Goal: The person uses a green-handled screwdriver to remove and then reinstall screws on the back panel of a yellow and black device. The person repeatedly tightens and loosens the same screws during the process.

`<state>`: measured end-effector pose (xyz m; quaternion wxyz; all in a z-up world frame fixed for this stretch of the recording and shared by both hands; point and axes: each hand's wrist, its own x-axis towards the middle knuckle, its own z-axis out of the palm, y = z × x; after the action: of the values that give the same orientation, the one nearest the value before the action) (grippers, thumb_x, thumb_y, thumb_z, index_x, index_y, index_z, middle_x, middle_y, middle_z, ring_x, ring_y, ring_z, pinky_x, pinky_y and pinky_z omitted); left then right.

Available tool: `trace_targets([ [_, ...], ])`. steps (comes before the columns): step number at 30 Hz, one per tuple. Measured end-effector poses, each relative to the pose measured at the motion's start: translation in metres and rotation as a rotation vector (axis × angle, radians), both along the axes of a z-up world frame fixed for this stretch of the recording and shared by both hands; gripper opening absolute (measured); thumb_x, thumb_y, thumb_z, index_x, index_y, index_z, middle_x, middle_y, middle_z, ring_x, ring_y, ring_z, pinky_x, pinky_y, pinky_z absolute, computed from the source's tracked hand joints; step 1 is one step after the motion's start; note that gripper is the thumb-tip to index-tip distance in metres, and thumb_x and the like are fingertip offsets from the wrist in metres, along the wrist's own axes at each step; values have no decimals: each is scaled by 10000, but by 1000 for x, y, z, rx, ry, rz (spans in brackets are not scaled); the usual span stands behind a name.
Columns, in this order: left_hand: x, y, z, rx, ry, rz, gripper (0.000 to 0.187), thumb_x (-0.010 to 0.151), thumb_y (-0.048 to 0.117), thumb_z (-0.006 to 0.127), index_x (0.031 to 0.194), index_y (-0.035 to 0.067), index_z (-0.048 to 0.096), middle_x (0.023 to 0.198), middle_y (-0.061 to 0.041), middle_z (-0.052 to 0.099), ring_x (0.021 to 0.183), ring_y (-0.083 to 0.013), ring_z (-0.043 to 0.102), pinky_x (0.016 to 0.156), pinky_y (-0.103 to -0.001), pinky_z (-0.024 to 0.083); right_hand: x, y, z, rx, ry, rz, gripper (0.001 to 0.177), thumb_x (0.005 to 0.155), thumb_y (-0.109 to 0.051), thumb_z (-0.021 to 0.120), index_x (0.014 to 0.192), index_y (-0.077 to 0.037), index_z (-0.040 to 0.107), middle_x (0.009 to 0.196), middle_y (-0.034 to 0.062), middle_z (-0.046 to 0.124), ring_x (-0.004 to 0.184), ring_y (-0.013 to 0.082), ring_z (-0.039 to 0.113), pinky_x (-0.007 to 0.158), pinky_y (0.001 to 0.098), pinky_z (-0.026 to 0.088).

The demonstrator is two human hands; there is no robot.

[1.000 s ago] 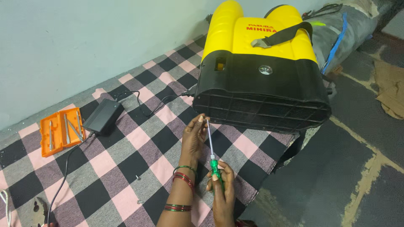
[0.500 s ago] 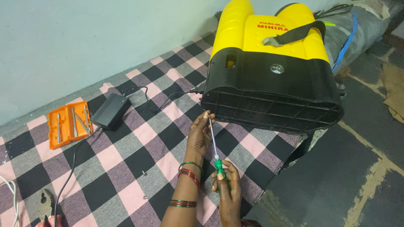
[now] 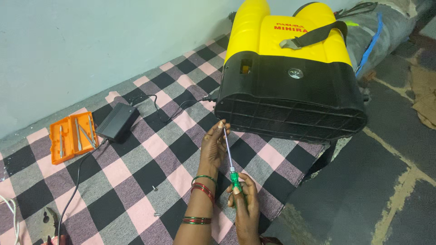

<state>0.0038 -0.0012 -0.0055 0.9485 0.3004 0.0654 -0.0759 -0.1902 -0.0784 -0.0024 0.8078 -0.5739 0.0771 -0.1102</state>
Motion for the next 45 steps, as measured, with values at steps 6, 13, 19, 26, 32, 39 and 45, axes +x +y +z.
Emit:
trace_targets([
  [6,2,0,-1,-20,-34,-2,278,932,160,728,1169,16,713,1003,-79,761,842,-106,700,737,-187,558,2,0,-2,-18,-3,-2,412,1009,-143,492,1403,-22,487,918,101,621,702,90,516,645,260,450],
  [13,0,1,-1,15,-30,-7,302,928,175,732,1185,16,717,994,-66,760,843,-105,698,758,-196,562,2,1,-2,-37,-1,-17,405,1005,-150,503,1387,-15,496,912,104,629,692,96,517,639,262,447],
  [19,-4,-1,4,47,-87,-41,340,948,200,719,1228,6,711,988,-65,748,866,-121,695,769,-212,570,2,1,-1,1,36,-25,408,1004,-150,498,1395,-32,492,906,111,627,685,93,509,628,262,447],
  [26,-12,-7,16,107,-184,-55,372,961,176,698,1299,23,686,1038,-58,744,903,-103,690,745,-190,547,0,2,3,-72,1,-44,420,1008,-139,486,1417,-48,455,968,105,633,694,81,523,640,251,467],
  [32,-14,-15,25,170,-222,-34,393,965,171,685,1323,10,668,1050,-65,748,909,-97,689,754,-182,543,3,1,5,-83,96,-63,427,1013,-132,476,1435,-73,451,952,101,625,682,87,517,615,244,454],
  [39,-25,-34,55,154,-256,-21,396,960,116,680,1328,-30,655,1083,-96,746,927,-133,699,844,-206,561,2,-5,13,-78,-79,-107,436,1007,-89,485,1438,-38,436,992,94,629,702,88,521,641,232,461],
  [45,-23,-51,83,275,-258,40,373,928,137,716,1275,22,643,1073,-119,763,903,-124,713,794,-235,567,10,-29,28,-177,-67,-165,441,997,-75,521,1428,-21,444,959,91,640,683,78,508,610,224,449],
])
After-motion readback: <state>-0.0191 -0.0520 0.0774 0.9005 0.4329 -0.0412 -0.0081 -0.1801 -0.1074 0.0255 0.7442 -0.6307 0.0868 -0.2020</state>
